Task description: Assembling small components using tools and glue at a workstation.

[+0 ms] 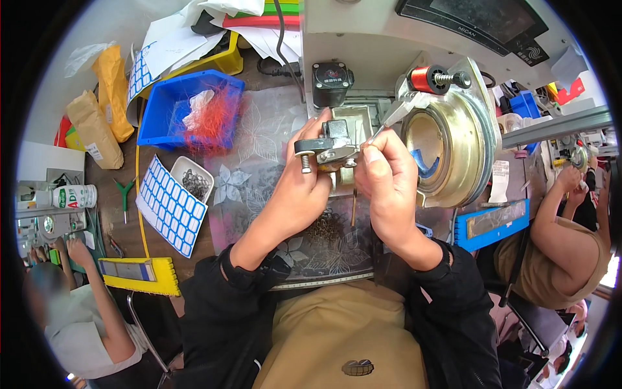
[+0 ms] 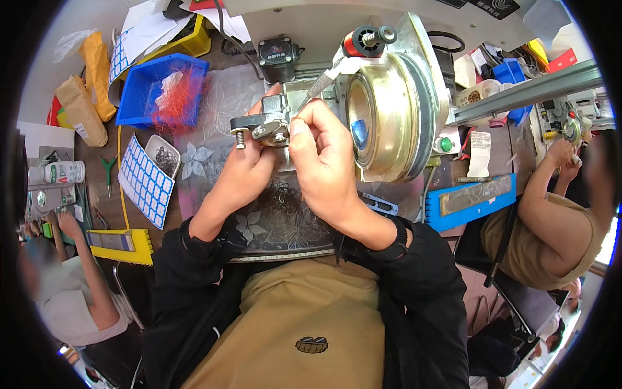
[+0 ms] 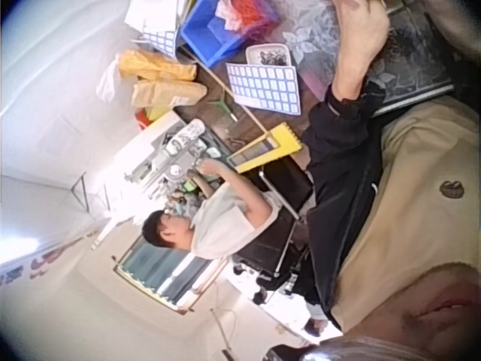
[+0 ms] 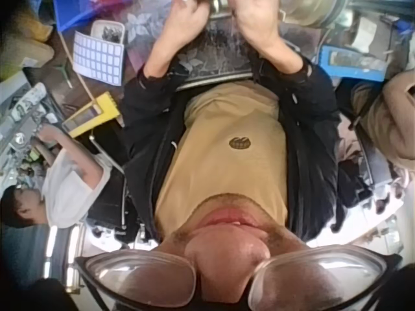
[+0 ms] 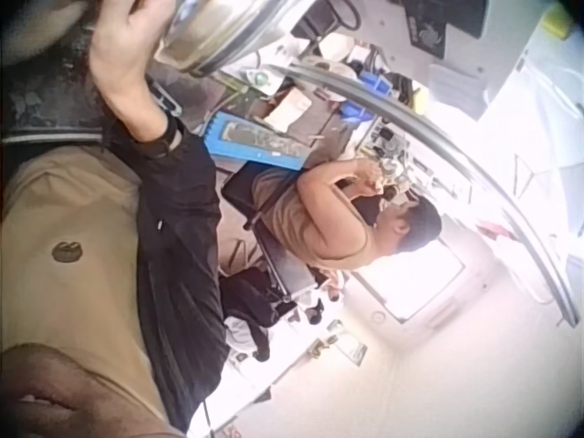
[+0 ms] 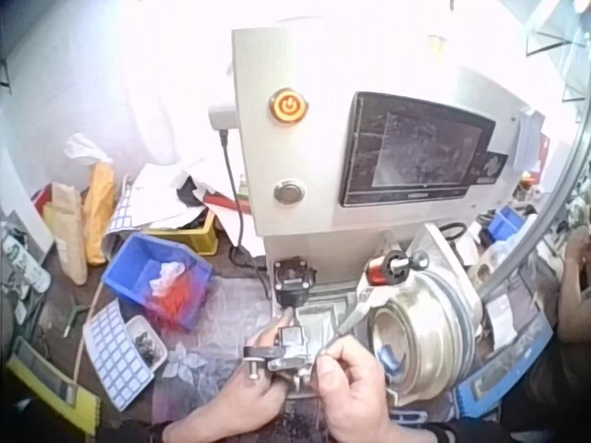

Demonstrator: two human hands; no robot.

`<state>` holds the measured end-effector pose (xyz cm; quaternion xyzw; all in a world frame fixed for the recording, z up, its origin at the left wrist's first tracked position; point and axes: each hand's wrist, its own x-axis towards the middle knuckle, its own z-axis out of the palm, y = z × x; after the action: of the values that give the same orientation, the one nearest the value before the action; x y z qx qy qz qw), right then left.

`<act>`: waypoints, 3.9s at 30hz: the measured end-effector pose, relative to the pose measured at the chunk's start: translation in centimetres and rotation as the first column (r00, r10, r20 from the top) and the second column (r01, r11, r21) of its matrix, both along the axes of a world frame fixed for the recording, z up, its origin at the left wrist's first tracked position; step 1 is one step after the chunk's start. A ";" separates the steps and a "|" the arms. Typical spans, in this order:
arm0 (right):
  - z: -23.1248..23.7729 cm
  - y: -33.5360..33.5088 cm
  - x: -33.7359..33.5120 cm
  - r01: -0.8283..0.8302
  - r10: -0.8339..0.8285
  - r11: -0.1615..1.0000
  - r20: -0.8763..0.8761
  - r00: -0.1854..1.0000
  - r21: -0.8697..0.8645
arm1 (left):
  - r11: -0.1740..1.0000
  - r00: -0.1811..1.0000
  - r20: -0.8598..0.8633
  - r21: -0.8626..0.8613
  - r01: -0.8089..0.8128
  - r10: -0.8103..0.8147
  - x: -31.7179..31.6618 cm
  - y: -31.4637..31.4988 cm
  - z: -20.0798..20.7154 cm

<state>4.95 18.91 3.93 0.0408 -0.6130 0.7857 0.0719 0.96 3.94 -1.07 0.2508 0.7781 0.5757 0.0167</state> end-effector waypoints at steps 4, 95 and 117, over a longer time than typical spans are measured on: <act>0.4 -0.3 0.0 -0.012 0.013 0.999 0.017 1.000 -0.044 | 1.000 1.000 0.012 0.025 0.006 -0.006 0.0 -0.2 -0.2; 30.5 26.2 1.3 0.772 -0.561 0.632 -0.649 0.514 0.064 | 0.761 0.973 0.214 0.617 -0.201 0.083 -5.6 0.2 -1.7; 27.5 26.5 2.5 0.917 -0.601 0.400 -0.753 0.267 0.006 | 0.773 0.973 0.178 0.594 -0.223 0.143 -5.7 0.2 -1.1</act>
<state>7.44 45.38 31.40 0.0131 -0.6426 0.4088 0.6478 -4.76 4.09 -2.13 0.1298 0.5685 0.8091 -0.0734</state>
